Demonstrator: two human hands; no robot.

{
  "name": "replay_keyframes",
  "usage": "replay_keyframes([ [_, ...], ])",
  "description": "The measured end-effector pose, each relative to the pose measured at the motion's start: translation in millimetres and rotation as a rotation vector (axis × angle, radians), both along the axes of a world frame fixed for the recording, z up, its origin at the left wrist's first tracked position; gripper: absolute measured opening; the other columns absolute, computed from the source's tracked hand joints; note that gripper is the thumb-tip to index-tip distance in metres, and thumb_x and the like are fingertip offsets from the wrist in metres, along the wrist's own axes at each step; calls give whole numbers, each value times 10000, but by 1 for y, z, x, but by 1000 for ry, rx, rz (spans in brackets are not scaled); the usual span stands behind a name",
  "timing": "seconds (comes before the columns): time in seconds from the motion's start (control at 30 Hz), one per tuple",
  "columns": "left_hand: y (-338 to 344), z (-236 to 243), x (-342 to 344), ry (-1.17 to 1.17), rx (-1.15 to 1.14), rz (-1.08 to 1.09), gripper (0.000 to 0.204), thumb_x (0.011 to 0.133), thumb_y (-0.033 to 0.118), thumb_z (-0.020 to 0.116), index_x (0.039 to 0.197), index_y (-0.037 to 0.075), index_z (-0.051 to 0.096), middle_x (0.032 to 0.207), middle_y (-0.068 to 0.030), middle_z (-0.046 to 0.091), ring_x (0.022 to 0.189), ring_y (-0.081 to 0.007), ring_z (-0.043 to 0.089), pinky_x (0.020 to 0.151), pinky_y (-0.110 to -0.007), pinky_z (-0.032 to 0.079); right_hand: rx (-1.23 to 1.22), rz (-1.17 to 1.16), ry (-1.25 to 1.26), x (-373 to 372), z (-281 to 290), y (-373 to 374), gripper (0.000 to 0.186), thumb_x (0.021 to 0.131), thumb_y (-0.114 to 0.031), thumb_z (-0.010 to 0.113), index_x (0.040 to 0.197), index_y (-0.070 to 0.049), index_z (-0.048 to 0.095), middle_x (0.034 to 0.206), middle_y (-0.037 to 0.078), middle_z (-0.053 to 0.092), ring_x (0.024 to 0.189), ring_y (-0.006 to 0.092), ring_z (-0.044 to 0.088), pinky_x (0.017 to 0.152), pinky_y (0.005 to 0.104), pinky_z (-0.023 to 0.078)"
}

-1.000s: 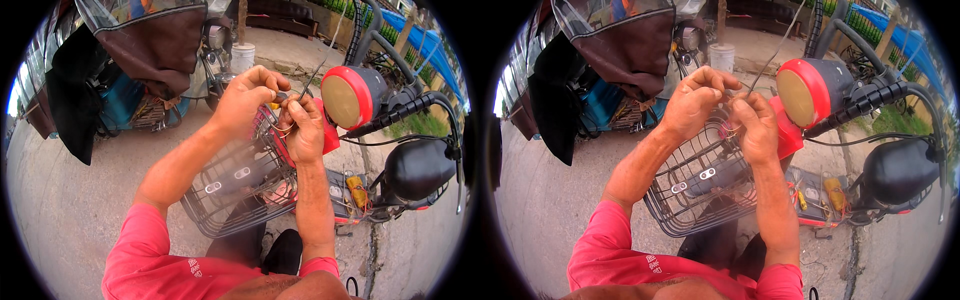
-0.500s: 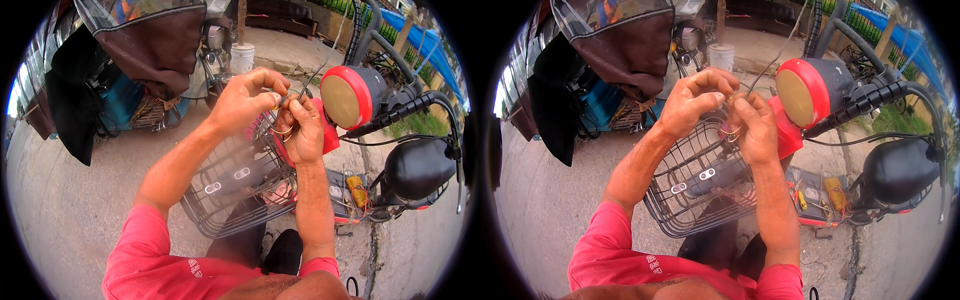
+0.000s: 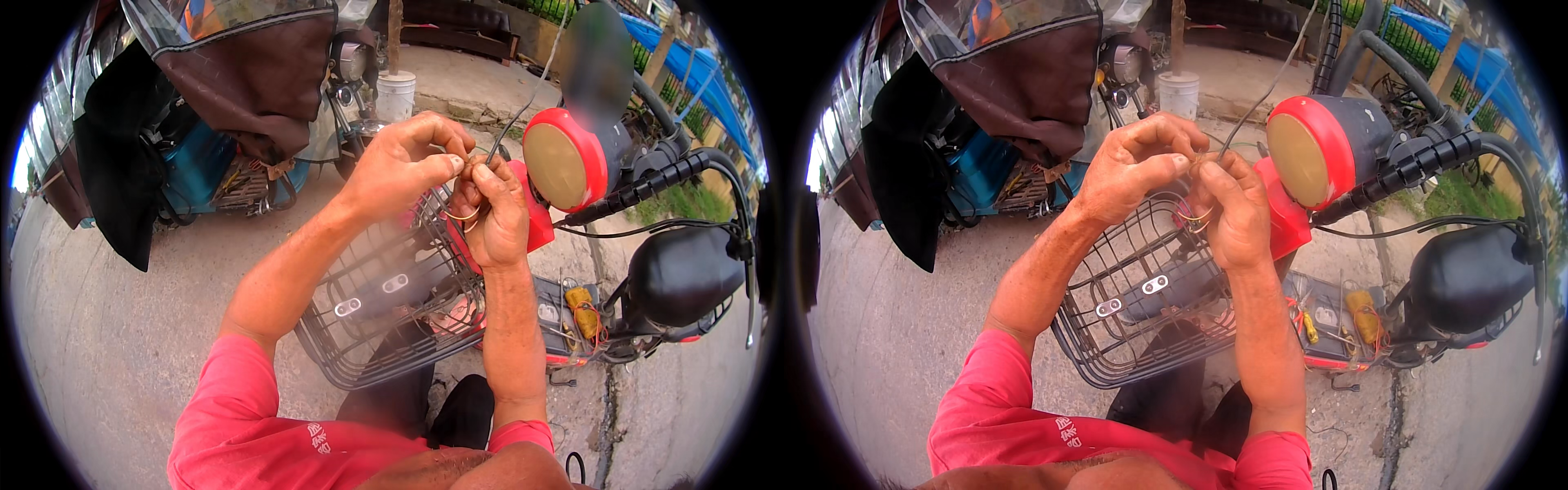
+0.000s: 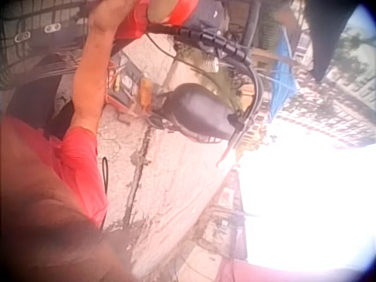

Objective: The person strips insulation from wires and twists them together by hand while working on the front electrical panel of a moped.

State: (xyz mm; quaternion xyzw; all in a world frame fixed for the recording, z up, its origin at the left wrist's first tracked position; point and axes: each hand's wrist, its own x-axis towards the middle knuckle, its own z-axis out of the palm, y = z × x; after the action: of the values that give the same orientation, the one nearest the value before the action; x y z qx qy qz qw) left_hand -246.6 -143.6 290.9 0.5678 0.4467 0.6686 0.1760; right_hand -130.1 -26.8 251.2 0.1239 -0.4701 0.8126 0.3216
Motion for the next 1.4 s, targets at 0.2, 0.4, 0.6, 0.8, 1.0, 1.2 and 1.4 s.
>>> replay_keyframes([
  [0.2, -1, 0, 1, -10, -9, -7, 153, 829, 126, 640, 913, -2, 650, 1111, -89, 611, 988, -144, 576, 869, -315, 496, 8, -38, -23, 1, 3, -2, 83, 943, -124, 579, 924, -48, 608, 707, -26, 496, 616, 70, 449, 561, 229, 388],
  [0.4, 0, 0, 0, 4, -2, 18, 167, 855, 108, 623, 969, -10, 655, 1127, -84, 611, 996, -152, 583, 867, -312, 503, 13, -49, -20, 1, 4, -3, 80, 944, -120, 571, 940, -46, 600, 715, -22, 499, 613, 67, 447, 552, 219, 389],
  [0.6, 3, -3, 0, 2, 22, -43, 156, 872, 85, 653, 997, -8, 670, 1184, -97, 593, 1030, -156, 596, 880, -322, 526, 43, -48, -19, -1, -1, 1, 72, 946, -116, 554, 937, -51, 584, 716, -23, 493, 613, 58, 441, 543, 206, 379],
  [0.8, 7, -8, -5, 89, 139, 24, 107, 868, 56, 678, 958, -1, 679, 1187, -89, 590, 1011, -136, 596, 873, -309, 520, 56, -78, -39, -1, 2, -1, 100, 950, -123, 547, 871, -66, 570, 704, -36, 490, 619, 56, 431, 554, 213, 346],
  [1.0, 6, -5, -5, 119, 170, 82, 84, 861, 35, 675, 941, 10, 683, 1181, -73, 595, 1002, -120, 592, 875, -289, 508, 21, -54, -29, 1, 1, 2, 116, 935, -126, 544, 978, -21, 571, 837, 20, 543, 672, 67, 463, 565, 215, 415],
  [1.2, 6, -5, -6, 103, 169, 84, 89, 867, 50, 672, 946, 8, 681, 1162, -73, 606, 1007, -124, 590, 890, -289, 498, 15, -43, -28, 0, 1, 2, 131, 936, -136, 548, 981, -15, 569, 852, 24, 555, 676, 68, 464, 564, 219, 418],
  [1.4, 6, -6, -8, 78, 134, 64, 111, 870, 81, 668, 939, -5, 675, 1138, -88, 618, 990, -131, 588, 887, -300, 490, 1, -46, -23, -1, 0, 3, 124, 939, -144, 558, 969, -25, 582, 785, 7, 530, 657, 71, 456, 557, 226, 403],
])
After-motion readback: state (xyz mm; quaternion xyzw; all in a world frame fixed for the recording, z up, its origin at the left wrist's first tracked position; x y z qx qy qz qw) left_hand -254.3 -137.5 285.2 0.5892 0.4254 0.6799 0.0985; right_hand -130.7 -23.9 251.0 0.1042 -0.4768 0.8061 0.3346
